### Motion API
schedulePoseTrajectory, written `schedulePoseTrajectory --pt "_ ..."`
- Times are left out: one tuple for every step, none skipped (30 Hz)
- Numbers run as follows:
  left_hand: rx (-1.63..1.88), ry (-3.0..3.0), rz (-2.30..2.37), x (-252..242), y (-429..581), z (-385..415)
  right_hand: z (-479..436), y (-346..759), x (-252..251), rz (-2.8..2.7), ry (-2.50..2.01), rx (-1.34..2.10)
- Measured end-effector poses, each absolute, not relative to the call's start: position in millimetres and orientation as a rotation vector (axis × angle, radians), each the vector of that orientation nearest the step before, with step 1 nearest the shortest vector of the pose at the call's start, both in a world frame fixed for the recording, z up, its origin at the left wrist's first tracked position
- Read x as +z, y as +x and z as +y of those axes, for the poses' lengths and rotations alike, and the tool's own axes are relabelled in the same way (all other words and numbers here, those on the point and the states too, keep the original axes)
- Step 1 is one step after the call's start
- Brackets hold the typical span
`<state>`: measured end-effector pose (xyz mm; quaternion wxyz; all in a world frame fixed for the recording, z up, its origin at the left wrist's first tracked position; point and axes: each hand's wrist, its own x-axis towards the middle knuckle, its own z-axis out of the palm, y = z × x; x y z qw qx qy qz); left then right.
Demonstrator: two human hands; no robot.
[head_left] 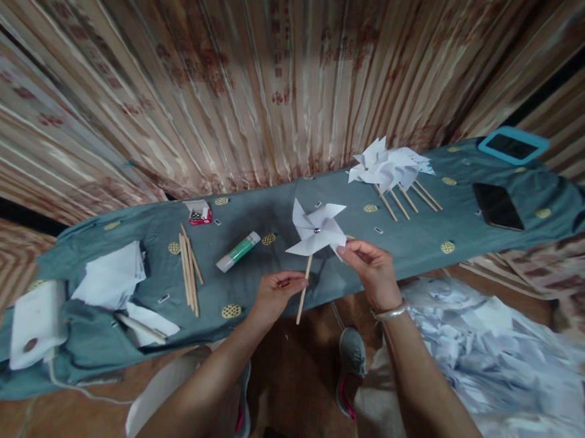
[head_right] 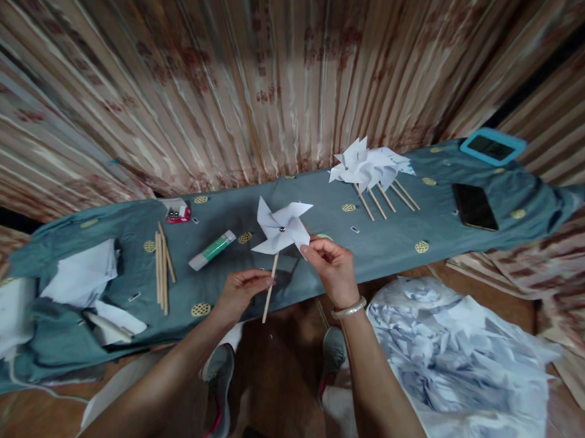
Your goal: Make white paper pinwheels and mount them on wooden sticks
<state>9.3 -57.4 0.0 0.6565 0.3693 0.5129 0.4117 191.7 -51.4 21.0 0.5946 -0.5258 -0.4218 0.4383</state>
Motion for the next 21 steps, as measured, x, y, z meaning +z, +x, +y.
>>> schedulePoseTrajectory --pt "0.938 0.836 1.165 -0.3 8.9 -57.3 -51.6 190.0 21.3 -0.985 -1.225 1.031" --pt "0.943 0.837 1.169 -0.7 8.6 -57.2 -51.7 188.2 21.4 -0.988 -1.225 1.041" --pt "0.945 0.842 1.172 -1.3 8.3 -57.1 -51.9 186.5 21.5 -0.989 -1.220 1.048" --pt "0.947 0.847 1.176 -1.9 8.0 -57.0 -52.1 184.8 21.4 -0.990 -1.213 1.055" --pt "0.949 0.850 1.180 -2.4 7.8 -56.9 -52.4 183.1 21.2 -0.992 -1.207 1.062" --pt "0.952 0.852 1.185 -2.9 7.7 -56.8 -52.9 181.5 20.8 -0.997 -1.204 1.070" --pt "0.956 0.851 1.189 -3.2 7.6 -56.7 -53.5 179.9 20.2 -1.005 -1.207 1.081" --pt "0.961 0.851 1.192 -3.3 7.7 -56.5 -54.1 178.3 19.4 -1.015 -1.217 1.093" --pt "0.966 0.849 1.194 -3.2 7.9 -56.5 -54.8 176.8 18.6 -1.026 -1.232 1.106" --pt "0.969 0.848 1.195 -2.8 8.1 -56.4 -55.5 175.2 17.8 -1.039 -1.246 1.118" --pt "0.971 0.847 1.194 -2.1 8.4 -56.4 -56.1 173.7 16.9 -1.049 -1.257 1.128" --pt "0.974 0.845 1.194 -1.4 8.7 -56.4 -56.6 172.0 16.0 -1.056 -1.264 1.136" --pt "0.975 0.841 1.192 -0.5 8.9 -56.5 -56.9 170.4 15.1 -1.061 -1.266 1.143" --pt "0.974 0.839 1.190 0.4 9.0 -56.8 -57.2 168.8 14.3 -1.067 -1.264 1.148" --pt "0.974 0.839 1.189 1.1 9.0 -57.1 -57.3 167.2 13.5 -1.076 -1.261 1.151" --pt "0.973 0.842 1.187 1.7 8.9 -57.5 -57.4 165.7 12.8 -1.086 -1.259 1.151" --pt "0.970 0.847 1.185 2.1 8.7 -57.9 -57.4 164.3 12.3 -1.097 -1.257 1.149" --pt "0.968 0.855 1.184 2.3 8.5 -58.4 -57.4 163.1 11.8 -1.106 -1.257 1.147" --pt "0.966 0.863 1.183 2.3 8.2 -58.8 -57.3 162.1 11.5 -1.111 -1.256 1.146" --pt "0.964 0.869 1.182 2.1 8.0 -59.2 -57.2 161.2 11.4 -1.111 -1.252 1.146" --pt "0.962 0.874 1.180 1.8 7.9 -59.5 -57.0 160.4 11.3 -1.108 -1.248 1.147"
